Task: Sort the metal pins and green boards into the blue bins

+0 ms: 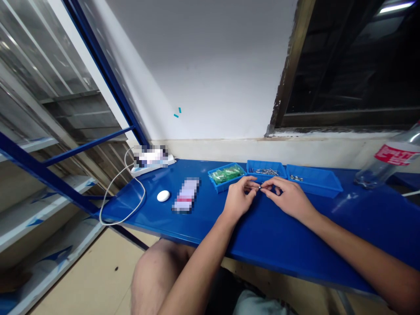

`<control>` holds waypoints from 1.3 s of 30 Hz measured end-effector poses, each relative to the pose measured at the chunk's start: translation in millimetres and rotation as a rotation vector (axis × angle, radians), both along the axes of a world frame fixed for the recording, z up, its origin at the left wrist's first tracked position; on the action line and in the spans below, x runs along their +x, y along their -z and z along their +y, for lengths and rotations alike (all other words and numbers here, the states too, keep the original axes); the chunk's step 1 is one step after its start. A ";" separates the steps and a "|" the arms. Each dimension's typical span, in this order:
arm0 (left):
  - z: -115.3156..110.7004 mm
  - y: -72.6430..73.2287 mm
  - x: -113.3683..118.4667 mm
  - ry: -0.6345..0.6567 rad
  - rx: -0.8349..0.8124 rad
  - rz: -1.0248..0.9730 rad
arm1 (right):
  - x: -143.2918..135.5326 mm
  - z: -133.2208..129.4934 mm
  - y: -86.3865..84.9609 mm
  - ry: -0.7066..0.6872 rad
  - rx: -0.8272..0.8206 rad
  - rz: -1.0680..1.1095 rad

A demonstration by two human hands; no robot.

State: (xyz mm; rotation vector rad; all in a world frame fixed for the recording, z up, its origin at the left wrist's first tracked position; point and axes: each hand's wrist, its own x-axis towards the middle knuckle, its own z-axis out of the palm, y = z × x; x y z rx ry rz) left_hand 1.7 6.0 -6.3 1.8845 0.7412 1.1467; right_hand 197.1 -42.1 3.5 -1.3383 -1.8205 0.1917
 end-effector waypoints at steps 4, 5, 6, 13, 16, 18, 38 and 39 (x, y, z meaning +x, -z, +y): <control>-2.4 -2.5 -0.6 0.010 0.001 -0.003 | -5.3 -2.7 -0.5 -0.053 -0.059 0.067; -3.5 -3.8 -1.0 0.003 0.004 0.007 | -6.1 -3.4 -0.7 -0.065 -0.065 0.072; -4.7 -5.2 -1.4 -0.007 0.004 0.021 | -6.4 -4.0 -0.8 -0.066 -0.064 0.074; -9.3 -8.3 -2.2 0.011 -0.088 0.115 | -0.3 -3.4 1.6 0.000 -0.048 0.059; -6.9 -5.0 -0.8 0.033 -0.111 0.072 | 0.2 -1.4 1.5 -0.068 0.006 0.016; -4.5 -2.2 -0.2 0.035 -0.122 0.044 | -1.0 -0.8 0.9 -0.083 0.007 0.012; -4.2 -9.4 -3.2 -0.046 0.121 0.051 | 0.4 -0.9 -1.6 -0.151 -0.185 0.147; -4.2 -10.4 -3.1 -0.043 0.097 0.017 | -0.8 -1.8 -2.3 -0.180 -0.196 0.153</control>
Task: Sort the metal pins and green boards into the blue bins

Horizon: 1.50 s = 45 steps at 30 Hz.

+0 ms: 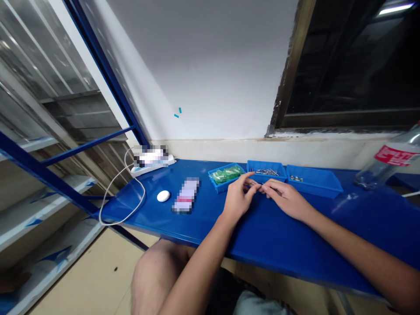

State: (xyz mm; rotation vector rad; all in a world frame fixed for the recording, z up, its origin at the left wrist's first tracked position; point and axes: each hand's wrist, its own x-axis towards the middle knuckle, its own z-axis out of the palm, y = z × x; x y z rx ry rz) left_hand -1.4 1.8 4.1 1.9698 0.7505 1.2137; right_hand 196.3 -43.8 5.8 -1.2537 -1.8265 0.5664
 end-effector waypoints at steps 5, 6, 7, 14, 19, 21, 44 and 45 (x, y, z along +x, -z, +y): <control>-1.4 -2.8 -1.0 0.006 -0.051 -0.037 | -2.3 0.0 2.9 -0.019 -0.094 0.104; -1.8 -2.7 -1.6 -0.015 -0.032 0.003 | -1.2 1.5 4.6 0.004 -0.128 0.147; -2.1 -2.2 -2.1 -0.041 0.001 0.060 | 0.3 3.4 6.3 0.028 -0.163 0.199; 1.2 9.2 -2.8 -0.141 0.266 0.484 | 9.9 15.7 11.5 0.248 -0.292 0.514; 5.3 14.4 -5.3 -0.168 0.223 0.571 | 9.9 13.9 11.3 0.205 -0.305 0.382; 6.5 14.8 -6.6 -0.163 0.211 0.573 | 8.4 11.9 11.6 0.171 -0.269 0.322; 1.9 9.2 0.6 0.004 0.233 0.196 | 3.8 8.3 20.1 0.085 -0.170 0.240; 1.3 8.3 1.0 -0.014 0.219 0.162 | 4.6 9.4 21.3 0.092 -0.160 0.268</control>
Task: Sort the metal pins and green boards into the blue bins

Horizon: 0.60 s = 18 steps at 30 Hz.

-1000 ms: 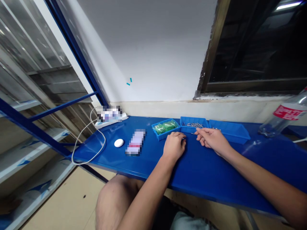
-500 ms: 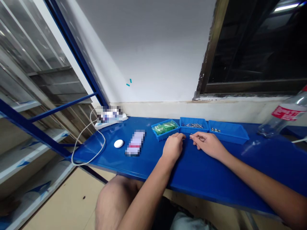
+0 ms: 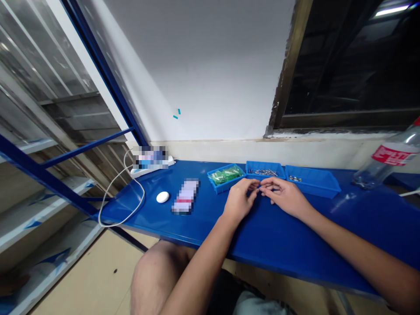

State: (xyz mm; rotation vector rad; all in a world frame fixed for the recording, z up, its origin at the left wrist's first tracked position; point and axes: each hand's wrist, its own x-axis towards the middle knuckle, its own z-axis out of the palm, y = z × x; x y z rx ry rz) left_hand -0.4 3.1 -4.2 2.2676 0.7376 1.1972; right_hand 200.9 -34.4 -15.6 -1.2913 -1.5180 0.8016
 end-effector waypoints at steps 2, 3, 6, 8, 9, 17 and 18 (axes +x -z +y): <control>-1.5 -2.1 0.2 -0.068 -0.017 -0.053 | 1.2 1.5 0.6 0.050 0.046 0.021; -2.3 -3.2 -0.1 -0.109 -0.027 -0.062 | 1.4 1.7 -0.3 0.092 0.082 0.009; -4.4 -6.4 -0.9 -0.150 -0.087 -0.024 | 0.2 -0.2 -6.4 0.217 0.227 -0.106; -5.6 -7.9 -0.9 -0.106 -0.122 0.008 | -2.0 -3.0 -11.2 0.222 0.302 -0.200; -6.1 -8.4 -0.7 -0.079 -0.124 0.020 | -3.3 -4.5 -13.0 0.193 0.325 -0.238; -1.8 -4.1 0.9 -0.032 -0.226 -0.086 | -8.3 -8.7 -13.8 0.010 0.342 -0.297; -0.8 -3.1 1.0 -0.031 -0.257 -0.121 | -8.1 -8.6 -13.9 0.016 0.336 -0.287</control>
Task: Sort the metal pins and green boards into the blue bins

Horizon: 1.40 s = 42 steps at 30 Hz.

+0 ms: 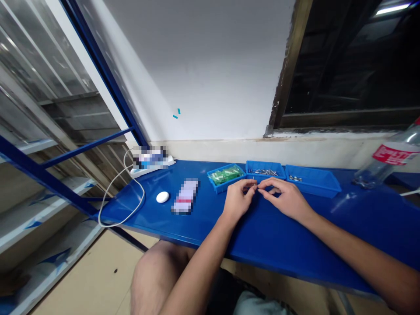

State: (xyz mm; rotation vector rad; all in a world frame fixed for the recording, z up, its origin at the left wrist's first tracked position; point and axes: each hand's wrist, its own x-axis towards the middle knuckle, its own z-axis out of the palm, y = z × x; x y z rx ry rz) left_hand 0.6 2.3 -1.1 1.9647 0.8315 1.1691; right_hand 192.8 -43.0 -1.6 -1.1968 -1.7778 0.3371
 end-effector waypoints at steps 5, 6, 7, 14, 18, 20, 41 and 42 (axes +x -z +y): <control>1.1 0.9 0.7 -0.002 -0.090 -0.089 | 1.7 -0.9 -3.8 0.052 0.101 -0.026; 0.6 0.1 0.7 -0.016 -0.084 -0.078 | 2.3 -0.9 -4.4 0.059 0.129 -0.051; -0.1 -1.0 0.7 -0.032 -0.071 -0.059 | 3.0 -0.7 -4.9 0.069 0.152 -0.080; -3.4 -4.5 -0.2 -0.015 -0.070 0.022 | 7.6 3.2 -3.6 0.093 0.114 -0.260; -2.3 -1.5 0.0 0.064 -0.136 -0.042 | 5.1 2.6 -0.2 0.075 0.042 -0.251; -2.0 -1.3 0.2 0.091 -0.139 -0.055 | 3.7 2.6 2.1 0.065 0.006 -0.239; -1.3 -1.5 0.6 0.049 -0.215 -0.036 | 3.3 2.7 -0.7 -0.009 -0.053 -0.118; -1.3 -1.9 0.5 0.031 -0.206 -0.026 | 2.4 2.2 -1.5 -0.012 -0.058 -0.115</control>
